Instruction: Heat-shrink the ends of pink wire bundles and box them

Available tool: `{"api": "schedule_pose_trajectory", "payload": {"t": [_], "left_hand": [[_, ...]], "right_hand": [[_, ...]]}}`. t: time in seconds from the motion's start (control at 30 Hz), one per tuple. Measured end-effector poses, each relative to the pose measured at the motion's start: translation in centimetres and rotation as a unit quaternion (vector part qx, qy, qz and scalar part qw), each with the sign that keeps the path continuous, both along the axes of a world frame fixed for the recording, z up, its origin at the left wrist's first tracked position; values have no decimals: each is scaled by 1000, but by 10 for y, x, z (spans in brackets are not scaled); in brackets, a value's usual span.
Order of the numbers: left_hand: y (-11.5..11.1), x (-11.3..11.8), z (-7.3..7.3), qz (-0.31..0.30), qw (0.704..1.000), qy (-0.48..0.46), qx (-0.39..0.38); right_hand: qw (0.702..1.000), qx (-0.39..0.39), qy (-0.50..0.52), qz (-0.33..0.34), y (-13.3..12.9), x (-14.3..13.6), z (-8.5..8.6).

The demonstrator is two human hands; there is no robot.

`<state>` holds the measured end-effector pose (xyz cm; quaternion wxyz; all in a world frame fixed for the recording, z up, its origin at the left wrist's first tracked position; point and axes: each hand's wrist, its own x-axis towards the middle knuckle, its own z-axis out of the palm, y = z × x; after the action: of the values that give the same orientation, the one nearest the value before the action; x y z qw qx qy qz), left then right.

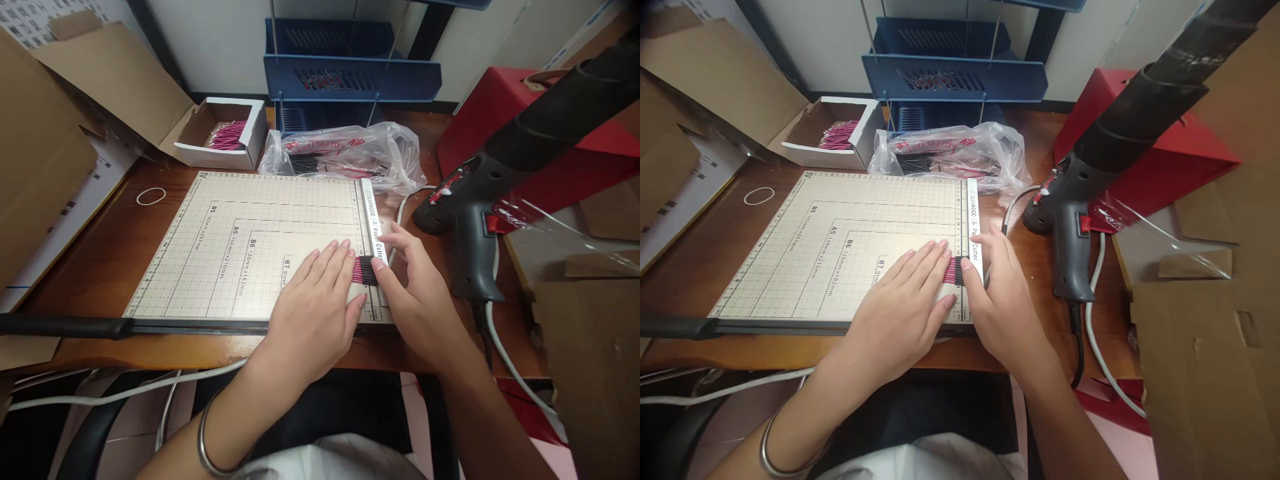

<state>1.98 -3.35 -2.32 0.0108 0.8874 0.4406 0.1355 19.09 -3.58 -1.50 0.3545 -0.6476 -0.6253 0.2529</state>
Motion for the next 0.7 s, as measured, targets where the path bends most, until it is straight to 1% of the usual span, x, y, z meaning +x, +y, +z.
{"api": "schedule_pose_trajectory", "payload": {"t": [0.1, 0.2, 0.43, 0.57, 0.7], "left_hand": [[0, 0, 1, 1, 1000, 0, -7], [0, -1, 2, 0, 1000, 4, -17], [-2, -3, 3, 0, 1000, -1, -31], [-1, -2, 5, 0, 999, -8, -49], [-1, -1, 6, 3, 999, -10, -51]], "right_hand": [[999, -43, -6, 2, -7, -3, 0], [997, -78, -10, 2, -8, -6, -1], [996, -86, 8, 4, -6, -7, -2], [995, -96, -21, -34, -8, -10, 0], [994, -91, -53, -27, -10, -12, 2]]}}
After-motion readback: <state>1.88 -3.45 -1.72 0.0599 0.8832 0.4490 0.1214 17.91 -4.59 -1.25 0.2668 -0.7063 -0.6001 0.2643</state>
